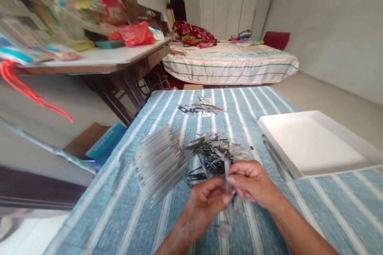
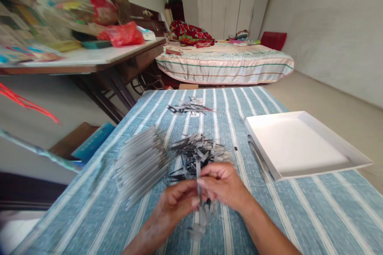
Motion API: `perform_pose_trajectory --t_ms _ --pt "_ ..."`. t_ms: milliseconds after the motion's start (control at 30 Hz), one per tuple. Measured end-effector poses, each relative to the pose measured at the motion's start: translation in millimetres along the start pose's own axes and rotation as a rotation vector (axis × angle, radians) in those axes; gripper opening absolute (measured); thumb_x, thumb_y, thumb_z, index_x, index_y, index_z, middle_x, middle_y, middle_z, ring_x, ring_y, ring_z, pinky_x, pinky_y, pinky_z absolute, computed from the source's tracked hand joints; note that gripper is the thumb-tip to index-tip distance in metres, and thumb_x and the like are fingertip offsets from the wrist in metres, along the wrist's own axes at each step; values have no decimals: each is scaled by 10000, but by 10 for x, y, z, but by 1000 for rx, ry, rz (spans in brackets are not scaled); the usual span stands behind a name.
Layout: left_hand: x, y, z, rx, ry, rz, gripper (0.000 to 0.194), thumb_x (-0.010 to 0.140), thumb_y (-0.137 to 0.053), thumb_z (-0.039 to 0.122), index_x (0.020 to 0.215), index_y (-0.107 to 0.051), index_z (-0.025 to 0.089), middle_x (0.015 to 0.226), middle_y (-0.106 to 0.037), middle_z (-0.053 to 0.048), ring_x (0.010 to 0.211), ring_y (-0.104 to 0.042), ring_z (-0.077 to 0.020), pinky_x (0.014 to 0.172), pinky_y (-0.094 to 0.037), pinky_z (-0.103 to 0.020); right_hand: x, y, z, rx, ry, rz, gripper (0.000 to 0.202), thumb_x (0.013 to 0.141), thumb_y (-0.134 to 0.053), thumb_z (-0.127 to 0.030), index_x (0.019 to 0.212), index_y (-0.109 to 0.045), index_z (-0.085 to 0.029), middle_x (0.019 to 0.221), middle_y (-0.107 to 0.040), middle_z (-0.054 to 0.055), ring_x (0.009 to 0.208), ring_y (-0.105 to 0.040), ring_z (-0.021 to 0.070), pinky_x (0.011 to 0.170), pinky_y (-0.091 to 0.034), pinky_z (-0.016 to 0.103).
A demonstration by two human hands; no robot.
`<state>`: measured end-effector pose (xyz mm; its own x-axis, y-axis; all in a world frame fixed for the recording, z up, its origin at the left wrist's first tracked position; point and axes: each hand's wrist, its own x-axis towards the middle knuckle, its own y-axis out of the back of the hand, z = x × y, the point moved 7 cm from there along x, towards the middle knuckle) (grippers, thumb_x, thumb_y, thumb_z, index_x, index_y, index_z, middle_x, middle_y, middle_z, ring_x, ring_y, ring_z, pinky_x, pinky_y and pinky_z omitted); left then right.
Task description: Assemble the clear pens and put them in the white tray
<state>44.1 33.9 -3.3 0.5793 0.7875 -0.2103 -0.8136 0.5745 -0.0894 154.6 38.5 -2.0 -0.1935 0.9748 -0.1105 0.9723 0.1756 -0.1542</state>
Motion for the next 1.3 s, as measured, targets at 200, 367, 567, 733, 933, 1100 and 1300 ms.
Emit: perform_pose_trajectory --t_ms 200,367,567,733,933,1100,1300 --pt "27 41 -89 -12 48 15 273 759 -565 364 674 -639 116 604 -611 -22 521 -524 -109 542 -425 -232 52 -113 121 1 5 -51 308 755 -595 -456 684 -537 -162 393 -473 -69 314 -401 49 351 -287 159" --pt "19 133 -176 174 122 15 280 740 -565 370 589 -608 137 504 -525 23 464 -447 -84 470 -345 -204 62 182 9 -229 74 159 442 814 -499 -496 522 -453 -168 390 -455 -57 297 -300 27 327 -221 165" --pt "35 155 -171 200 149 50 217 714 -580 372 696 -601 156 510 -529 40 463 -460 -92 467 -361 -205 86 208 -1 -369 38 51 462 807 -505 -496 487 -465 -165 385 -419 -62 298 -352 36 330 -244 166" --pt "18 184 -180 219 149 64 227 738 -553 373 660 -549 160 484 -542 37 414 -448 -80 433 -343 -197 74 100 98 -281 -20 -61 440 830 -471 -481 535 -489 -155 435 -506 -45 272 -358 29 300 -226 154" --pt "-48 134 -194 65 221 -86 228 768 -517 367 666 -521 163 472 -554 38 363 -415 -62 391 -325 -179 71 57 217 -143 -64 -119 365 810 -510 -476 730 -596 -131 462 -576 -26 264 -413 44 285 -245 142" --pt "-21 243 -197 154 196 43 192 713 -565 335 655 -499 164 425 -492 60 356 -391 -63 371 -299 -176 99 99 236 -171 -68 -67 361 777 -561 -470 627 -519 -144 434 -550 -47 258 -382 27 284 -218 130" --pt "-22 271 -182 206 175 72 145 691 -555 279 624 -500 162 428 -469 60 369 -400 -68 363 -292 -175 109 82 263 -115 -62 -93 383 785 -560 -454 579 -498 -136 448 -568 -30 262 -398 24 283 -224 124"
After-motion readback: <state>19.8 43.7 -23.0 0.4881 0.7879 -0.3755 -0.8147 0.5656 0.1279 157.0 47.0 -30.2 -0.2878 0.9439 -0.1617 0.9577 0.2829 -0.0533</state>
